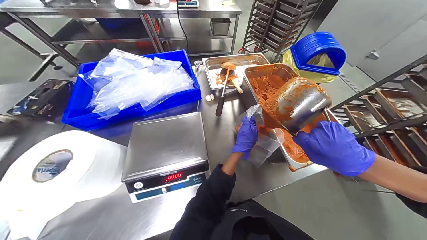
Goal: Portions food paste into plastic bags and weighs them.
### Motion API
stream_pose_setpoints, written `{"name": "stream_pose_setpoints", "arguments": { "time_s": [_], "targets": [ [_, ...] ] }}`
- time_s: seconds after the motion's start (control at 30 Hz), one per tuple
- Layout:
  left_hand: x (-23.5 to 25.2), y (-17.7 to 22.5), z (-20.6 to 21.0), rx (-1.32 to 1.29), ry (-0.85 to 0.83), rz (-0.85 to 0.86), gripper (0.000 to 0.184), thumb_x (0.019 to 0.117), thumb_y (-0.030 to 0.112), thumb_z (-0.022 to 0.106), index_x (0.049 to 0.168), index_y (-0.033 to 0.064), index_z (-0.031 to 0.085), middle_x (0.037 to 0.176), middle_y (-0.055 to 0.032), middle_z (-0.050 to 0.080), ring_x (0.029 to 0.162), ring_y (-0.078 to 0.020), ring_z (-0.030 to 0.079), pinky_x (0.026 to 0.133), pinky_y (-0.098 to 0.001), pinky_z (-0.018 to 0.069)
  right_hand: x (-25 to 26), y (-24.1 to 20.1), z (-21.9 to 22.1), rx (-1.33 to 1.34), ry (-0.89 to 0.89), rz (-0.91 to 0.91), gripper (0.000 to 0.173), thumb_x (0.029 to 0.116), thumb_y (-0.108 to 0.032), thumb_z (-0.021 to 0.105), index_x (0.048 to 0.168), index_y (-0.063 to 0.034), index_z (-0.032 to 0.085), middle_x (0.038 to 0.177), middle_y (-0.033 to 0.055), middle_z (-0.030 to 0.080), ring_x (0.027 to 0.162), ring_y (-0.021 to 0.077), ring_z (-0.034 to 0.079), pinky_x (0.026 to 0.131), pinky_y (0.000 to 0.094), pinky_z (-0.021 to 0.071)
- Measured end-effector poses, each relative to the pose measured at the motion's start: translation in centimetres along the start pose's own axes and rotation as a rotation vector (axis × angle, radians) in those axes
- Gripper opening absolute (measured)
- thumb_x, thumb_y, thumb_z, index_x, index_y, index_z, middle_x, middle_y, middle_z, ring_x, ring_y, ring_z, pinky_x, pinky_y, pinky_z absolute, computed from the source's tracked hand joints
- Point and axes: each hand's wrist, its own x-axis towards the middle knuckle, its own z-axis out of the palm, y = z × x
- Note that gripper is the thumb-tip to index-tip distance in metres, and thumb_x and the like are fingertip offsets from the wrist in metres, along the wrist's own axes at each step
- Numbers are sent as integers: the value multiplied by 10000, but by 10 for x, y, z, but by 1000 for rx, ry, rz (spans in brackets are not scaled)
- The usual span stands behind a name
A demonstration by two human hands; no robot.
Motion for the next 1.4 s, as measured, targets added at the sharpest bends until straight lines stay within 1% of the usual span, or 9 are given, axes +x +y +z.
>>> {"name": "stream_pose_setpoints", "arguments": {
  "time_s": [0.23, 0.67, 0.8, 0.9, 0.97, 1.1, 1.23, 1.3, 1.4],
  "targets": [
    [-3, 0, 0, -50, -8, 41, 504, 1135, 276, 253, 1459, -75, 413, 1329, -283, 588, 1226, -354, 605, 1066, -492, 460, 9, 2, -6, 55, -160, -58, 194, 829, -55, 561, 640, -9, 562, 482, 128, 482, 455, 347, 574, 402, 439, 397],
    [0, -6, 4, -83, 39, 81, 497, 1131, 245, 266, 1470, -91, 407, 1385, -288, 561, 1299, -351, 564, 1121, -479, 417, -10, 6, 17, 39, 81, 60, 336, 988, -215, 474, 697, -66, 550, 479, 97, 456, 462, 320, 531, 487, 444, 408],
    [-1, -5, 3, -79, 53, 98, 489, 1129, 220, 270, 1458, -109, 418, 1375, -304, 563, 1299, -359, 563, 1126, -471, 411, -11, 17, 7, 379, 69, 414, 350, 922, -271, 609, 678, -26, 665, 562, 128, 599, 549, 253, 589, 604, 441, 446],
    [-3, -2, 3, -94, 60, 73, 473, 1131, 217, 274, 1431, -107, 444, 1297, -299, 602, 1206, -356, 613, 1064, -481, 459, -10, 33, -14, 682, 4, 942, 168, 828, -200, 752, 781, -44, 709, 704, -57, 643, 650, -67, 552, 636, 161, 460],
    [-3, -2, 3, -105, 73, 84, 463, 1131, 218, 274, 1413, -99, 459, 1211, -285, 630, 1097, -339, 648, 992, -476, 500, -23, 51, -12, 790, 49, 1216, 104, 789, -113, 782, 829, -106, 686, 712, -140, 642, 642, -98, 578, 628, 135, 501],
    [-6, -4, 5, -109, 101, 122, 450, 1127, 200, 294, 1410, -108, 460, 1133, -257, 648, 991, -282, 666, 924, -422, 534, -61, 94, 14, 807, 14, 1364, 125, 758, -66, 758, 812, -129, 664, 701, -111, 650, 636, -37, 606, 623, 189, 536],
    [-4, -3, 8, -97, 108, 106, 447, 1129, 206, 303, 1420, -96, 455, 1163, -245, 645, 1032, -246, 656, 960, -383, 522, -70, 136, 71, 651, -497, 1372, 213, 889, -143, 800, 1010, 19, 733, 906, 215, 694, 847, 343, 641, 791, 603, 487],
    [-5, -2, 8, -79, 105, 84, 440, 1130, 216, 300, 1417, -81, 453, 1108, -221, 644, 973, -228, 652, 915, -378, 533, -70, 145, 116, 583, -743, 1235, 257, 922, -225, 778, 1025, 8, 747, 966, 265, 700, 951, 445, 653, 832, 685, 466],
    [-6, -3, 7, -98, 95, 78, 445, 1127, 200, 308, 1454, -76, 429, 1101, -213, 641, 952, -203, 641, 900, -360, 536, -69, 133, 173, 449, -1101, 738, 228, 961, -260, 684, 992, -47, 760, 998, 238, 717, 1021, 464, 664, 853, 687, 483]
  ]
}}
